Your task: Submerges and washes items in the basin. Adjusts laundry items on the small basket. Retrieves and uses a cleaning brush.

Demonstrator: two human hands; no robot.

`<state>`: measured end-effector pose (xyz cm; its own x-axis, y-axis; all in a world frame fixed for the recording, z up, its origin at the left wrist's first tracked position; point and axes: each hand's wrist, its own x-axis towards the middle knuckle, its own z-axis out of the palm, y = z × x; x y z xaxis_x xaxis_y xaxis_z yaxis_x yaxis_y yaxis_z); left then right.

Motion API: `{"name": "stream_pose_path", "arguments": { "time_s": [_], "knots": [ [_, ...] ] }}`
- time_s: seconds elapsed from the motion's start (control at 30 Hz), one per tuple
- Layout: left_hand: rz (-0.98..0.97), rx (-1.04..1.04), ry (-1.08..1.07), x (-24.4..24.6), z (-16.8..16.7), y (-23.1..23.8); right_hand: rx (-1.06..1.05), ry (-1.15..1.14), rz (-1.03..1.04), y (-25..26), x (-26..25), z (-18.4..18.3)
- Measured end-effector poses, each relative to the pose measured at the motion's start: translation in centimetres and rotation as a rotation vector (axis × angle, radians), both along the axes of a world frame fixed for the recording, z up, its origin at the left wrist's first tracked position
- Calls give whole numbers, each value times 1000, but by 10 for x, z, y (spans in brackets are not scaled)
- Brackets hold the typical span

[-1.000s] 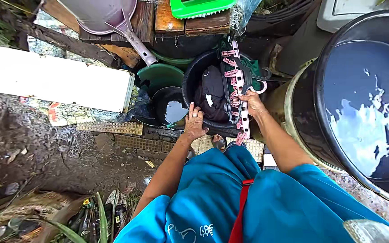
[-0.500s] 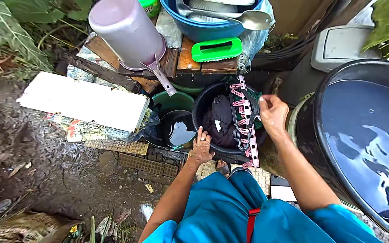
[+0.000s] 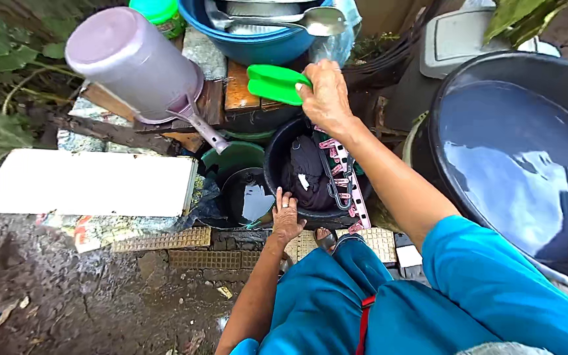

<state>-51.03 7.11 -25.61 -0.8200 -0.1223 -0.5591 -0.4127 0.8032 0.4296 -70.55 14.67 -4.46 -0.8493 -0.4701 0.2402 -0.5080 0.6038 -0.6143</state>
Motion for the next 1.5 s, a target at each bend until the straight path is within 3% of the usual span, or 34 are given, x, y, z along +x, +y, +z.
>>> {"name": "stream_pose_path", "arguments": {
  "time_s": [0.1, 0.23, 0.33, 0.43, 0.5, 0.67, 0.83, 0.93, 1.27, 1.5],
  "knots": [
    [-16, 5, 61, 2, -3, -3, -282, 226, 45, 45, 31, -11],
    [-29, 65, 182, 6, -9, -9, -513, 243, -28, 144, 78, -33],
    [-42, 185, 251, 7, -1, -16, -404, 249, -143, 225, 116, -54],
    [-35, 252, 329, 4, 37, -16, -269, 210, -364, 284, 144, -70],
    [-26, 322, 454, -7, 66, -8, -324, 179, -560, 303, 150, -79],
    [-274, 559, 782, -63, 121, 45, -711, 141, -913, 298, 139, -86],
    [-736, 562, 869, -119, 136, 157, -690, 181, -1019, 294, 145, -92],
    [-896, 471, 734, -127, 125, 205, -650, 189, -1063, 293, 145, -96],
    [-832, 240, 644, -122, 132, 223, -669, 167, -1099, 289, 139, -86],
    [-724, 255, 708, -118, 125, 230, -669, 207, -1085, 287, 136, -88]
  ]
}}
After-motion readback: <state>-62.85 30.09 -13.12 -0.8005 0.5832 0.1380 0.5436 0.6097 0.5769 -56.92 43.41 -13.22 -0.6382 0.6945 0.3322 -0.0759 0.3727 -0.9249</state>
